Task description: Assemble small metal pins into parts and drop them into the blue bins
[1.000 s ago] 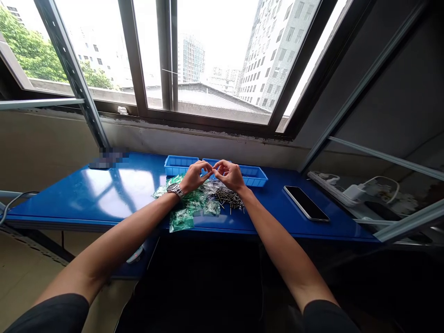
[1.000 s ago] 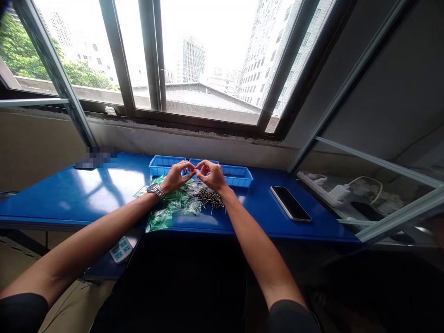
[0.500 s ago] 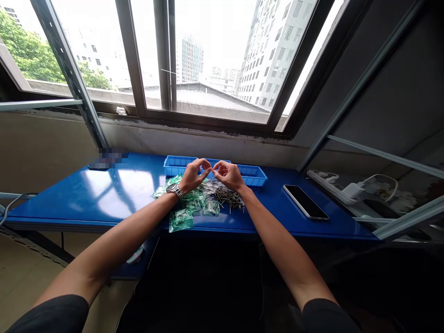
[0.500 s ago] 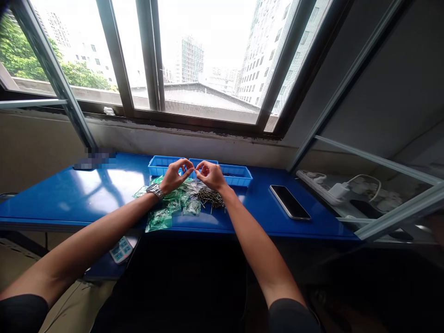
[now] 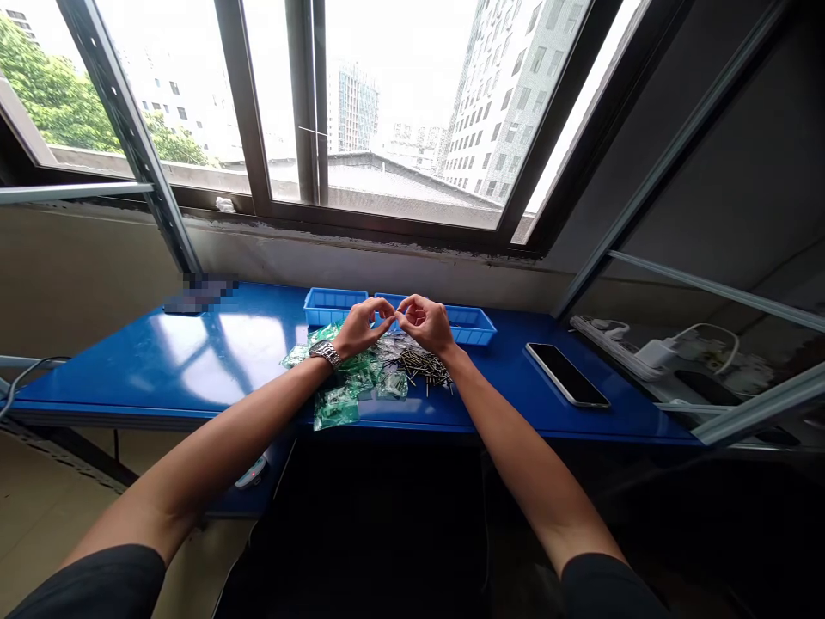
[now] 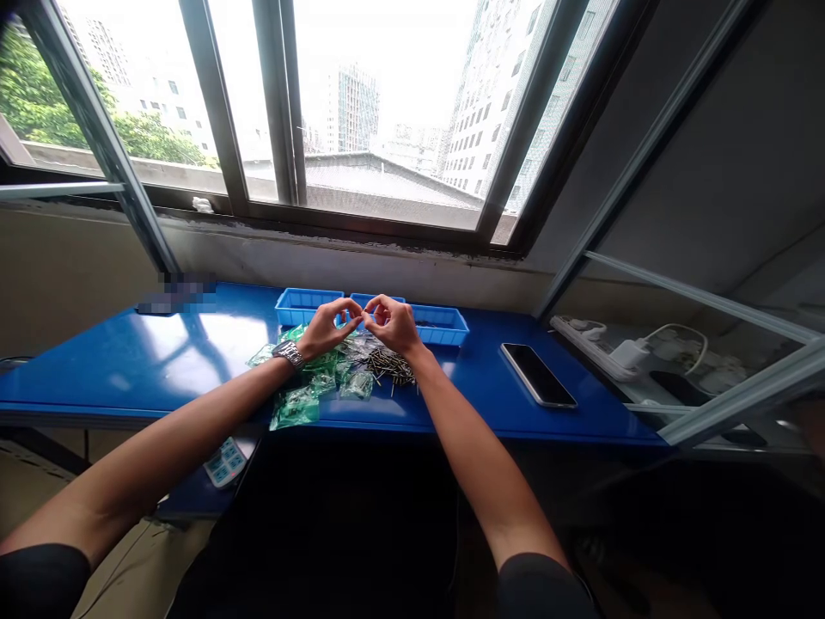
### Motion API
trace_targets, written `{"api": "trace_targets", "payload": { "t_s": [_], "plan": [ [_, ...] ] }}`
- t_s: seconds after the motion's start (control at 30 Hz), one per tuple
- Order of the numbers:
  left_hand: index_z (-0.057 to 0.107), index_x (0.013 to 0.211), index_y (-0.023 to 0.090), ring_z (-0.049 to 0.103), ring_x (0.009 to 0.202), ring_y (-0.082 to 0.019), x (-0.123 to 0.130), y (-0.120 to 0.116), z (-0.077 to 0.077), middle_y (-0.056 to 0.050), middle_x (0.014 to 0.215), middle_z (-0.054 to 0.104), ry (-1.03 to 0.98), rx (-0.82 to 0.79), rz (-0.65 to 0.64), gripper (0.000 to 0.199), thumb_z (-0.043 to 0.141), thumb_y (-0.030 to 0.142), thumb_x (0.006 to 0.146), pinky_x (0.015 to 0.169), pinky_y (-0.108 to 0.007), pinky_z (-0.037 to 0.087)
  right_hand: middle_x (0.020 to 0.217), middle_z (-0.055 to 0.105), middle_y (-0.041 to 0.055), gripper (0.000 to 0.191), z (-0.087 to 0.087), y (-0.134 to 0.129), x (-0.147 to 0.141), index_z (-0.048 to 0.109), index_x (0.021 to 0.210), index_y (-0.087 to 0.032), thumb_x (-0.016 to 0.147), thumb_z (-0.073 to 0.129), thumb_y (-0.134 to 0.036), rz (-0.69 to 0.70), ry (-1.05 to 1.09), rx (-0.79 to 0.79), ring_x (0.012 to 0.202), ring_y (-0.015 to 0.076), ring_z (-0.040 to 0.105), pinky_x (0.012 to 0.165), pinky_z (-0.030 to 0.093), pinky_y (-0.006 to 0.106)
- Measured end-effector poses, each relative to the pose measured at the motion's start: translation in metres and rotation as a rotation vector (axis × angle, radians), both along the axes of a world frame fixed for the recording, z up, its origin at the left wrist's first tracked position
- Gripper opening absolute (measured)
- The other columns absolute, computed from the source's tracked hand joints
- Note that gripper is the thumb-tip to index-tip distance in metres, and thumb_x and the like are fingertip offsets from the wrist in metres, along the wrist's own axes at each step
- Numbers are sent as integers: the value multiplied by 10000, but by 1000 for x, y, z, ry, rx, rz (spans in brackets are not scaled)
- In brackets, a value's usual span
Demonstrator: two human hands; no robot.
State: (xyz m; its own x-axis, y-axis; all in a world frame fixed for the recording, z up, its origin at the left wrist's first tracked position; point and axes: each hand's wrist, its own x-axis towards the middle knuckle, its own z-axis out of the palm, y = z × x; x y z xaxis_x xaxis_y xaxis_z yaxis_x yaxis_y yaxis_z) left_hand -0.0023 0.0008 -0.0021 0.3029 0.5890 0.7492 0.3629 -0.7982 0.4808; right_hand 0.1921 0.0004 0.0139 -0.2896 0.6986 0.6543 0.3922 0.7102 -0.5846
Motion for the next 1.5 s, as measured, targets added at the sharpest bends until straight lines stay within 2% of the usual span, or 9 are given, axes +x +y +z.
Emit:
{"api": "trace_targets", "payload": {
  "t_s": [0.17, 0.37, 0.63, 0.8, 1.03, 1.37, 1.5],
  "plan": [
    [672, 911, 183, 625, 770, -159, 0, 0, 2, -41, 863, 718, -73, 2, 8, 138, 643, 305, 967, 697, -302, 479, 630, 528, -28, 187, 0, 3, 4, 688, 884, -176, 853, 691, -361, -7, -12, -22, 559, 115, 471, 556, 454, 247],
    [668, 898, 182, 628, 749, -161, 0, -2, 3, -49, 852, 721, -63, 16, 18, 171, 636, 335, 969, 696, -308, 490, 649, 555, -15, 235, -4, 7, 2, 678, 869, -171, 840, 694, -403, 74, -72, -91, 552, 113, 477, 532, 445, 246],
    [692, 916, 180, 636, 777, -155, 0, -2, 3, -41, 880, 736, -32, -8, -6, 118, 656, 285, 957, 701, -295, 485, 634, 538, -24, 150, 1, -1, 1, 654, 856, -181, 809, 674, -322, -24, -3, -21, 550, 115, 481, 533, 458, 244],
    [683, 914, 173, 615, 743, -144, 0, -2, 2, -34, 859, 730, 12, -29, -44, 93, 665, 263, 933, 663, -278, 456, 628, 501, -39, 159, -1, -2, -1, 644, 863, -184, 814, 683, -331, 17, 24, 0, 538, 108, 458, 518, 440, 240],
    [676, 912, 178, 620, 753, -147, 1, -3, 3, -35, 864, 726, -11, -35, -21, 138, 656, 309, 952, 679, -285, 469, 626, 473, -40, 205, 2, -2, 1, 658, 867, -186, 834, 699, -384, 8, 37, -29, 543, 111, 436, 518, 439, 247],
    [673, 904, 178, 635, 746, -150, 0, -3, 5, -40, 843, 722, -91, -15, -10, 225, 651, 391, 972, 685, -289, 492, 633, 534, -21, 223, -5, 6, 2, 670, 849, -172, 828, 694, -393, 59, -49, -72, 543, 111, 465, 526, 448, 247],
    [687, 908, 178, 637, 745, -151, 0, -3, 5, -42, 845, 727, -99, -15, -5, 212, 656, 378, 971, 676, -287, 491, 617, 521, -28, 176, -2, 3, 2, 666, 839, -177, 821, 690, -351, 26, -35, -31, 535, 110, 454, 521, 439, 246]
  ]
}}
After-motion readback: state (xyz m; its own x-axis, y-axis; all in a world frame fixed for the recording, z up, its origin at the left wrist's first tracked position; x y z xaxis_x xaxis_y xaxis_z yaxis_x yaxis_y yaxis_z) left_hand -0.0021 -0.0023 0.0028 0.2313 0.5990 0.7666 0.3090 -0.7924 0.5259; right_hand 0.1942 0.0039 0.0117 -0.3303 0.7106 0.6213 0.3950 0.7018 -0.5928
